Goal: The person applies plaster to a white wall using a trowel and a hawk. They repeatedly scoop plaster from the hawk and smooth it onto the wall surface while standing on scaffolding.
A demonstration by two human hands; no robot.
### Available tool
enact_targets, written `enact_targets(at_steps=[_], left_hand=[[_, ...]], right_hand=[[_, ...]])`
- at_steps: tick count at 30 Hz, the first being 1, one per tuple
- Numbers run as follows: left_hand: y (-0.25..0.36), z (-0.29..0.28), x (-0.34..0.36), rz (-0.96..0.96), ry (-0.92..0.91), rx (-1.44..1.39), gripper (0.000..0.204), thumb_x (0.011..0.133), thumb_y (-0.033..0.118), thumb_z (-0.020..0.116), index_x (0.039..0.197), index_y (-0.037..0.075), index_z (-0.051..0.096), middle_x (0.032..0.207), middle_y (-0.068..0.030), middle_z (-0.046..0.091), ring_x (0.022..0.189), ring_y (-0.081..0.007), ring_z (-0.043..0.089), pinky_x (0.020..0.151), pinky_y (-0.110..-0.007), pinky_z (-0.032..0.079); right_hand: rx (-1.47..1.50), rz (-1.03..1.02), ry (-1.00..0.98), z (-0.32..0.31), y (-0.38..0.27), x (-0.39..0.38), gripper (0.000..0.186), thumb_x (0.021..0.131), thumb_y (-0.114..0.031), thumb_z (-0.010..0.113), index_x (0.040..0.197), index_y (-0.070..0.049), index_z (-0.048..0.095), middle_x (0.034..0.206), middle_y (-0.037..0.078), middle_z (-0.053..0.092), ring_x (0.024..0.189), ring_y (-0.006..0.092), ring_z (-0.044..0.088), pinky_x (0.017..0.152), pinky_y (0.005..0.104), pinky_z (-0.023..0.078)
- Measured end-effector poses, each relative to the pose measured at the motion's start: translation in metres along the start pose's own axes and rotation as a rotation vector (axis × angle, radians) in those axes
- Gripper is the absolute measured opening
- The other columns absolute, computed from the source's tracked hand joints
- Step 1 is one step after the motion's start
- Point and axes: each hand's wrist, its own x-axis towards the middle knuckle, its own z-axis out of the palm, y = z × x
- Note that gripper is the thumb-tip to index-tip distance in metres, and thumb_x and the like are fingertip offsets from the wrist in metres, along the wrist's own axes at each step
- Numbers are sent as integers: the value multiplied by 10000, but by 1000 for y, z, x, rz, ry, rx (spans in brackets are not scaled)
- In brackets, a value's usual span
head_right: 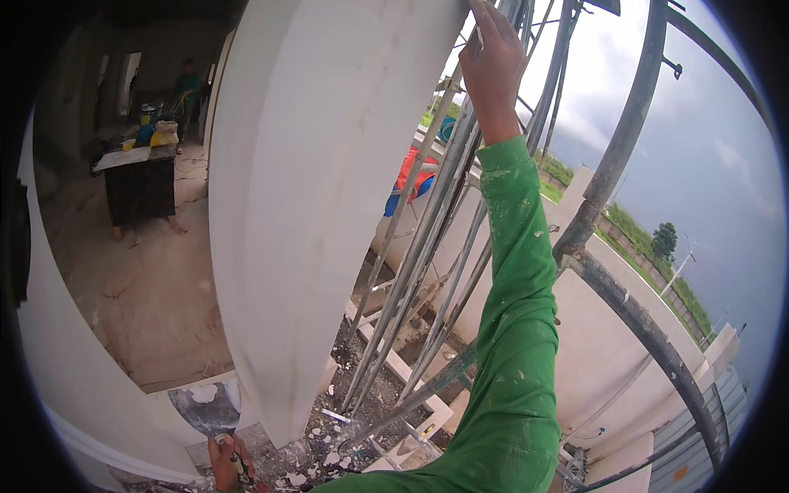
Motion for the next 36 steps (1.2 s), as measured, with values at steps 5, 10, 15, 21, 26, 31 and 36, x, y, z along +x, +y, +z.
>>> enact_targets(at_steps=[5, 10, 15, 21, 26, 31, 36], left_hand=[[19, 17, -8, -86, 93, -12, 199, 989, 236, 510, 1134, 103, 478, 667, -20, 532, 471, -108, 494, 395, -238, 392], [2, 6, 3, -23, 8, -218, 204, 982, 243, 530, 1116, 99, 477, 659, -19, 530, 462, -108, 485, 388, -244, 388], [8, 8, 7, 79, -30, 3, 209, 982, 253, 533, 1094, 88, 470, 640, -28, 520, 448, -117, 478, 377, -253, 382], [35, 23, 0, -3, -91, 2, 213, 980, 251, 535, 1081, 77, 465, 630, -40, 524, 438, -126, 476, 372, -257, 380], [10, 7, 9, 91, -85, 22, 199, 982, 238, 528, 1075, 73, 464, 632, -42, 528, 428, -123, 472, 366, -253, 377], [13, 7, 2, 4, -28, -203, 182, 988, 237, 514, 1077, 88, 459, 629, -38, 528, 415, -125, 472, 354, -246, 373], [20, 4, 3, 34, 13, -5, 160, 992, 243, 504, 1048, 102, 454, 627, -38, 519, 414, -126, 471, 352, -247, 375]], right_hand=[[-24, 13, -43, -2, -5, -10, 337, 847, -6, 623, 1150, -144, 677, 1054, 104, 701, 892, 243, 704, 731, 316, 572], [20, 15, 19, 7, 6, 11, 307, 847, -15, 628, 1126, -128, 690, 1022, 112, 708, 876, 257, 705, 726, 314, 571], [-7, -1, -6, 4, 5, 6, 354, 841, -1, 628, 1161, -148, 671, 1053, 105, 698, 901, 256, 700, 736, 320, 568], [1, -10, 5, 10, 6, 10, 362, 838, -3, 632, 1164, -156, 670, 1074, 105, 695, 897, 268, 701, 757, 324, 573], [-29, -10, -6, 10, 11, 10, 373, 841, -15, 637, 1183, -162, 661, 1084, 99, 694, 930, 256, 698, 787, 322, 573], [2, 90, -46, 10, 15, 24, 370, 836, 9, 627, 1162, -160, 672, 1077, 100, 696, 958, 246, 690, 796, 325, 569], [-25, 14, 1, 10, 12, 8, 338, 844, -15, 619, 1157, -131, 673, 1063, 116, 697, 917, 273, 696, 773, 329, 564]])
